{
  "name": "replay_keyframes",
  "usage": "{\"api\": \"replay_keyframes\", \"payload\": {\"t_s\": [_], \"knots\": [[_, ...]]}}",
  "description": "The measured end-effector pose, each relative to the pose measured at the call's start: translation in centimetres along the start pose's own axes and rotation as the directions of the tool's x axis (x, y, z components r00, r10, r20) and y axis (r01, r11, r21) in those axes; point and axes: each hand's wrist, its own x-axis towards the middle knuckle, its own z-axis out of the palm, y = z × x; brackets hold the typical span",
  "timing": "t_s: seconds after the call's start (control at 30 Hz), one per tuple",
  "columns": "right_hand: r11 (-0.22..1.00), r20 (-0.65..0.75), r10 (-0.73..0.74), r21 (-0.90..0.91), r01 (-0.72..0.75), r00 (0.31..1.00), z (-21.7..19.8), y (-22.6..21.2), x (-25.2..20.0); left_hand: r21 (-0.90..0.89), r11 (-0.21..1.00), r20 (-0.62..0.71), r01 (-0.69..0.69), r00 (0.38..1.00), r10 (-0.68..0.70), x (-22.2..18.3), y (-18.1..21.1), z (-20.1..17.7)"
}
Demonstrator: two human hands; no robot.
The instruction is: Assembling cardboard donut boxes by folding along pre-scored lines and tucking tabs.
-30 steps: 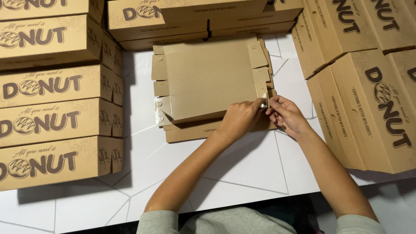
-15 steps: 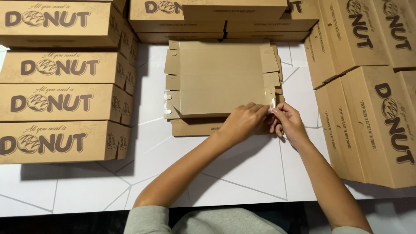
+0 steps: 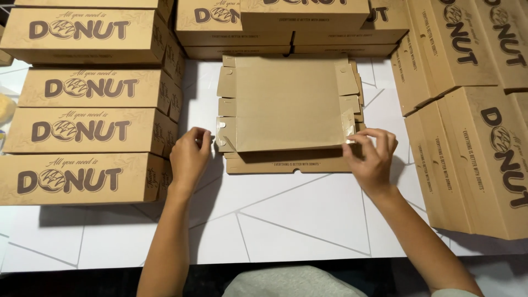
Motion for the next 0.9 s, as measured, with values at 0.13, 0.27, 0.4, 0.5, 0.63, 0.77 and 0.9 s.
{"api": "replay_keyframes", "payload": {"t_s": [0.13,0.27,0.4,0.5,0.63,0.77,0.9], "knots": [[0.976,0.08,-0.197,-0.079,0.203,0.977,2.2,-3.6,0.7,-0.02,0.997,0.125,0.076,0.989,-0.073,0.2,-0.1,0.6],[0.962,0.196,-0.275,0.05,0.27,0.941,4.8,-8.4,2.5,-0.246,0.964,0.127,0.097,0.99,-0.067,0.3,0.5,1.0],[0.945,0.325,-0.31,0.206,0.254,0.893,6.8,-13.1,4.8,-0.432,0.885,0.198,0.172,0.976,-0.093,1.3,-1.4,3.2],[0.935,0.405,-0.343,0.236,0.266,0.847,8.7,-14.6,5.8,-0.47,0.861,0.245,0.196,0.966,-0.086,0.9,-0.5,3.0],[0.94,0.5,-0.314,0.28,0.193,0.807,9.5,-15.5,6.8,-0.569,0.785,0.295,0.247,0.952,-0.086,0.4,0.8,2.5],[0.947,0.584,-0.275,0.302,0.109,0.764,9.3,-15.7,7.5,-0.592,0.713,0.375,0.375,0.912,-0.169,0.5,-0.1,2.8],[0.954,0.608,-0.246,0.289,0.079,0.755,9.2,-15.6,7.7,-0.576,0.706,0.414,0.412,0.892,-0.184,0.7,0.2,2.7]]}}
